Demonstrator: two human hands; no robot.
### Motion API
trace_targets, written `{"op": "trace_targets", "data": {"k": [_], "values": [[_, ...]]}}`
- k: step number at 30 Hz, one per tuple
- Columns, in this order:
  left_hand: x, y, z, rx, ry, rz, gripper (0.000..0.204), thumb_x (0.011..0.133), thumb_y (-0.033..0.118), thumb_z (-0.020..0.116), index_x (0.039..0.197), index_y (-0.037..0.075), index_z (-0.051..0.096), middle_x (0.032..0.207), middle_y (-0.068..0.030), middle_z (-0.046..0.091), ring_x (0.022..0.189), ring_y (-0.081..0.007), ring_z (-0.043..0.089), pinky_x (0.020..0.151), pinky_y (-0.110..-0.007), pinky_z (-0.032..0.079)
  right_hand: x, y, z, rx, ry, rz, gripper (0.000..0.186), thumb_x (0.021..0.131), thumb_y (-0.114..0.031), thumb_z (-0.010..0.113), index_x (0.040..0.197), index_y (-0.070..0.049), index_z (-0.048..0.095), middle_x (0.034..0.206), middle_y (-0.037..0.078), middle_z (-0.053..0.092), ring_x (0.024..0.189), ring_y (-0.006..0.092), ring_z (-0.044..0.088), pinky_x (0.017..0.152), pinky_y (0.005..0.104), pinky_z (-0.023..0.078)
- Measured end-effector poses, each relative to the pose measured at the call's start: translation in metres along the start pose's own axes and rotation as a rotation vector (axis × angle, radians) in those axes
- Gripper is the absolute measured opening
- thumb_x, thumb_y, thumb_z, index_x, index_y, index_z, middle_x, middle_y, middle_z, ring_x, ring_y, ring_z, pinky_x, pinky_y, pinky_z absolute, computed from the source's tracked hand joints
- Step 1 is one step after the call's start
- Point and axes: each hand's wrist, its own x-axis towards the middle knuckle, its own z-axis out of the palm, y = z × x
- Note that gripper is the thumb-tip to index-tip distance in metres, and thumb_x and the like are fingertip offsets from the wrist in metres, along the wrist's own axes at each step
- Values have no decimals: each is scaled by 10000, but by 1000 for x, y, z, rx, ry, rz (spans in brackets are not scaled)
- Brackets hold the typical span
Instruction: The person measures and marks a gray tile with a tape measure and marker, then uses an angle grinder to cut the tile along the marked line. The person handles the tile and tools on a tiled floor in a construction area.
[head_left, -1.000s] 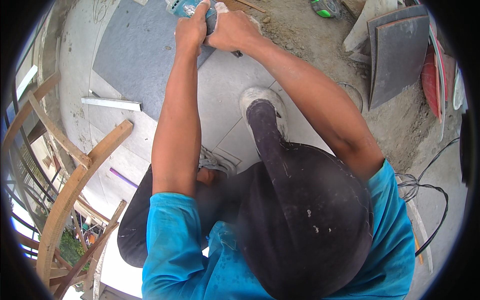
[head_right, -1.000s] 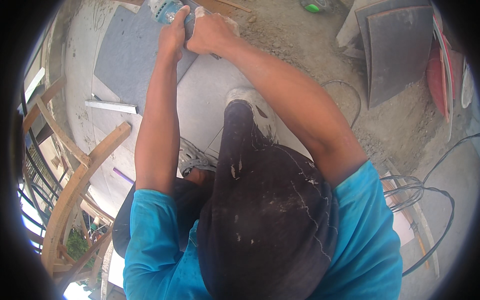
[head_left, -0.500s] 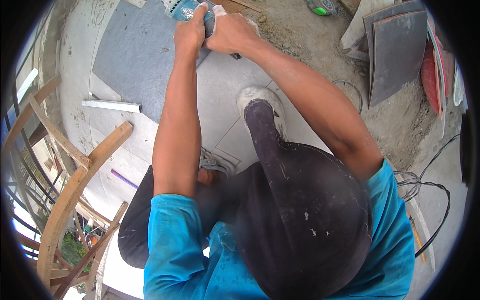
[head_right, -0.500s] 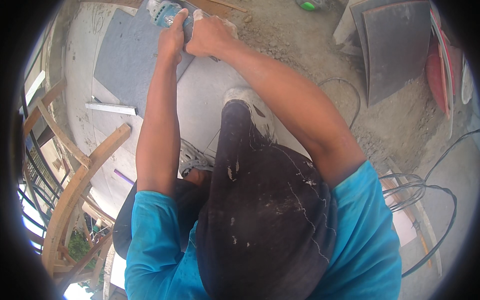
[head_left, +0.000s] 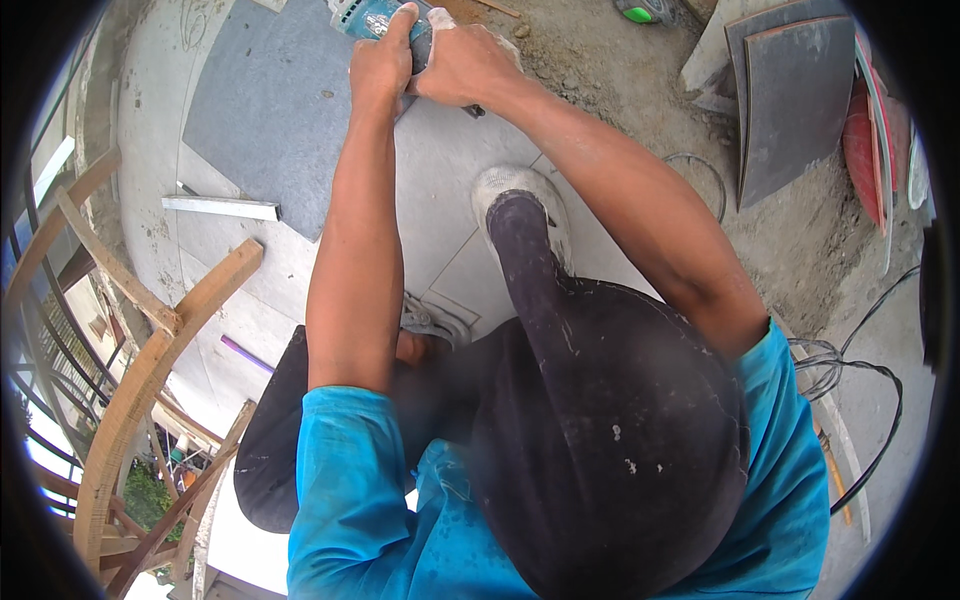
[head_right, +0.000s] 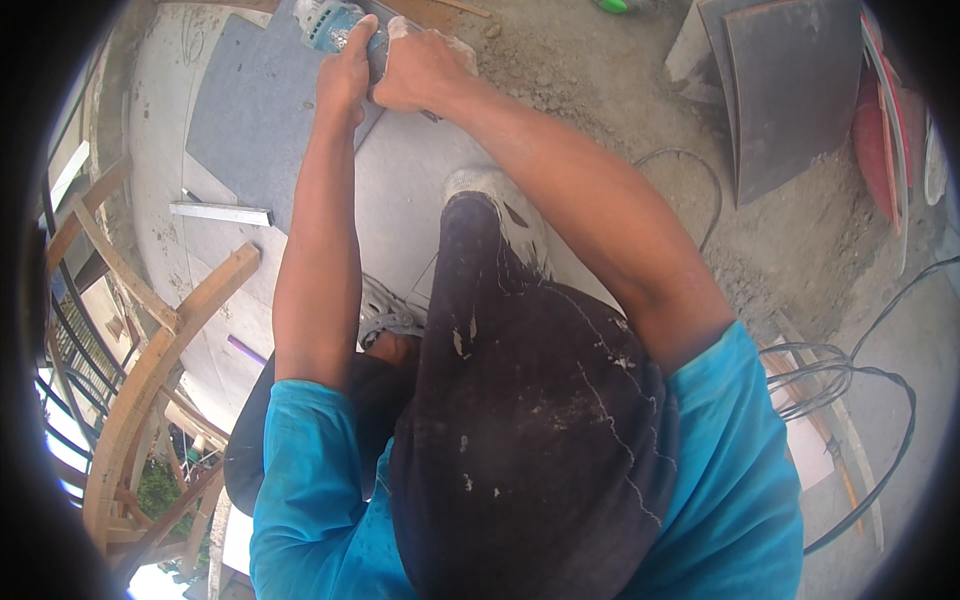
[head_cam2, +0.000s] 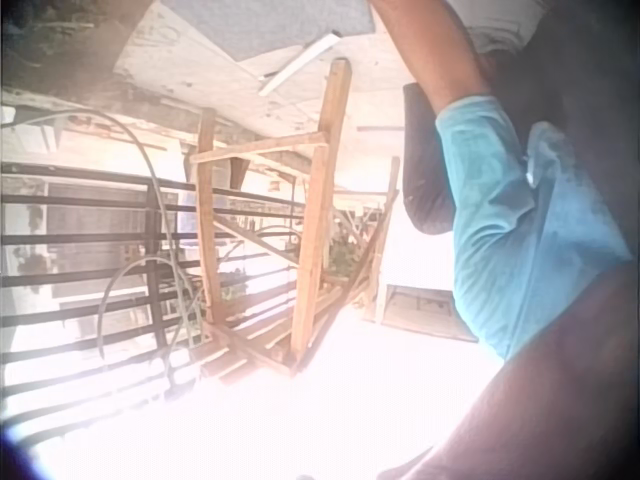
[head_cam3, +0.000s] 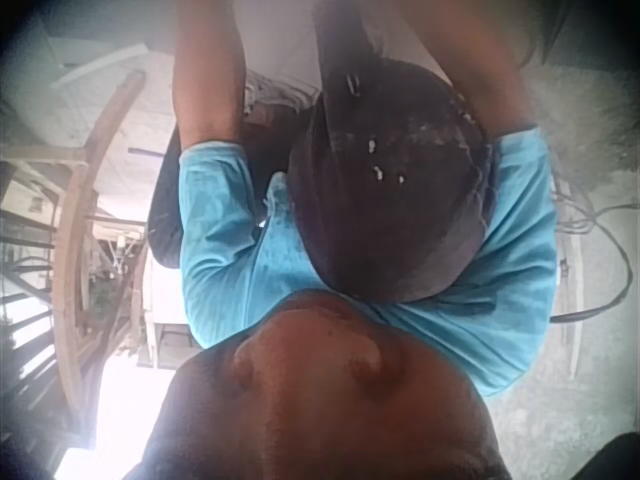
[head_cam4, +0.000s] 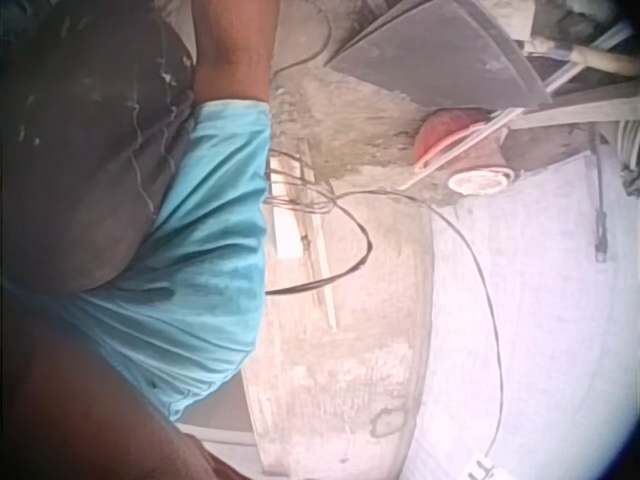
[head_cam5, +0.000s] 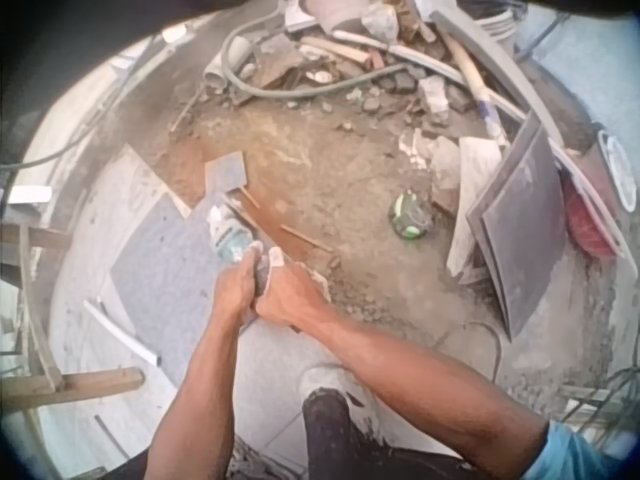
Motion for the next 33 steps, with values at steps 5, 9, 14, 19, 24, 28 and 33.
{"op": "trace_targets", "data": {"k": [5,9,14,19,24,28,33], "values": [[-3,2,0,8,0,-26,665,832,505,701,1080,-111,667,993,-143,679,886,-202,625,775,-354,482,3,4,6,5,3,-12,728,714,-239,696,1369,-3,482,1087,238,708,1046,364,694,873,483,563],[-14,8,3,-6,-15,-16,662,831,505,704,1069,-112,669,989,-142,682,880,-203,625,778,-352,483,6,11,10,18,26,-28,823,686,-275,733,1391,46,457,1023,272,708,983,400,703,840,494,567],[-4,-1,1,21,8,-20,657,827,513,709,1053,-103,676,995,-137,683,889,-195,620,792,-351,484,-6,1,-1,3,-2,-8,754,711,-237,700,1387,2,469,1082,227,712,1052,363,692,874,477,561],[-7,-1,3,38,30,-13,708,780,541,714,1020,-125,689,989,-192,693,868,-242,648,783,-376,504,-7,1,-2,-6,-46,16,786,717,-223,681,1426,8,431,1081,220,714,1059,356,692,893,478,548],[2,-11,8,104,71,9,613,826,505,705,939,-97,693,870,-97,669,747,-169,601,637,-340,465,1,15,10,13,46,-28,970,658,-385,804,1440,36,411,1035,270,711,1003,394,702,860,483,562],[5,-21,8,51,68,-1,617,834,497,702,952,-109,685,870,-103,674,725,-176,612,613,-349,478,-2,9,4,10,-28,4,955,672,-379,788,1439,39,404,1036,266,712,996,395,703,853,479,561],[6,-23,9,58,48,-9,720,813,521,703,1071,-146,625,1007,-192,648,907,-241,612,787,-351,472,-6,9,1,19,-32,7,916,691,-376,766,1427,42,414,1017,262,716,968,400,707,828,482,561]]}}
